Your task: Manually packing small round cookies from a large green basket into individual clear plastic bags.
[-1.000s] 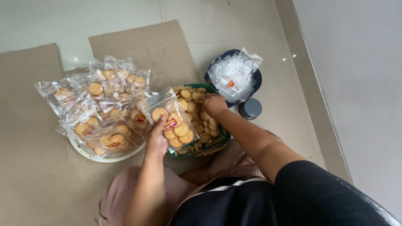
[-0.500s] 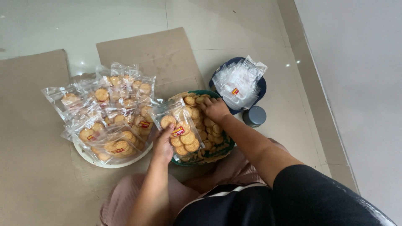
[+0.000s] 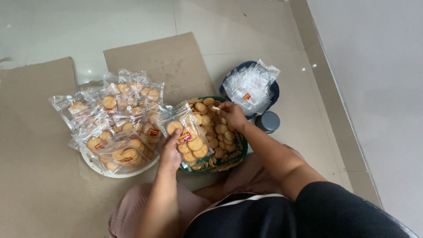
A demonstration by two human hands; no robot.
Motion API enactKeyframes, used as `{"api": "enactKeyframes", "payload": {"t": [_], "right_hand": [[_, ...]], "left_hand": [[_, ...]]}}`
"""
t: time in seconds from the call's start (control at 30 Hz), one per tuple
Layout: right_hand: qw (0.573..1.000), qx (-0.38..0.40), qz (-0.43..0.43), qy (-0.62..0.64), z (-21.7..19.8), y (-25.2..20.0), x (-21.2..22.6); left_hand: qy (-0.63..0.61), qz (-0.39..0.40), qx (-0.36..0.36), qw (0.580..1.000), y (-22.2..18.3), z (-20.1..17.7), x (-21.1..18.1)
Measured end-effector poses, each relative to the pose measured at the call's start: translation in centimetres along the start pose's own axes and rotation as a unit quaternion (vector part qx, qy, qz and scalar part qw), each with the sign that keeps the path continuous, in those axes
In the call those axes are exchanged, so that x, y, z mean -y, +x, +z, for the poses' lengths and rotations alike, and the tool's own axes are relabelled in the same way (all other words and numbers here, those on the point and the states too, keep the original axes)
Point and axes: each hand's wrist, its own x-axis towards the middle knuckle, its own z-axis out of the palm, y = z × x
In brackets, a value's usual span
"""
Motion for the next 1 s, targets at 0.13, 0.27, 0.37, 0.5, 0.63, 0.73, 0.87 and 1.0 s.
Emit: {"api": "enactKeyframes", "payload": {"t": [0.13, 0.27, 0.37, 0.5, 0.63, 0.73, 0.87, 1.0], "right_hand": [[0.903, 0.072, 0.094, 0.412, -2.4, -5.8, 5.2], [0.834, 0.096, 0.064, 0.539, -3.5, -8.0, 6.6], [0.809, 0.106, 0.021, 0.578, -4.6, -9.8, 8.9], [0.770, 0.159, -0.039, 0.616, -5.1, -10.6, 9.1], [0.757, 0.184, -0.067, 0.623, -5.2, -11.1, 9.2], [0.748, 0.190, -0.090, 0.629, -5.6, -12.0, 10.7], [0.801, 0.141, -0.106, 0.572, -6.2, -13.4, 12.9], [0.869, 0.089, -0.148, 0.463, -6.7, -14.1, 15.1]], "left_hand": [[-0.002, 0.002, 0.009, 1.000, -0.3, 0.2, -0.1], [-0.004, -0.014, 0.041, 0.999, -0.8, 0.3, 0.4], [0.006, -0.021, 0.062, 0.998, -0.5, -0.2, 1.0], [0.042, -0.023, 0.101, 0.994, -1.4, 0.6, 0.3], [0.079, -0.011, 0.130, 0.988, -2.7, 1.3, -0.8], [0.106, -0.010, 0.148, 0.983, -3.1, 1.4, -1.0], [0.156, 0.000, 0.190, 0.969, -4.2, 1.8, -1.7], [0.179, -0.007, 0.221, 0.959, -4.5, 1.8, -1.7]]}}
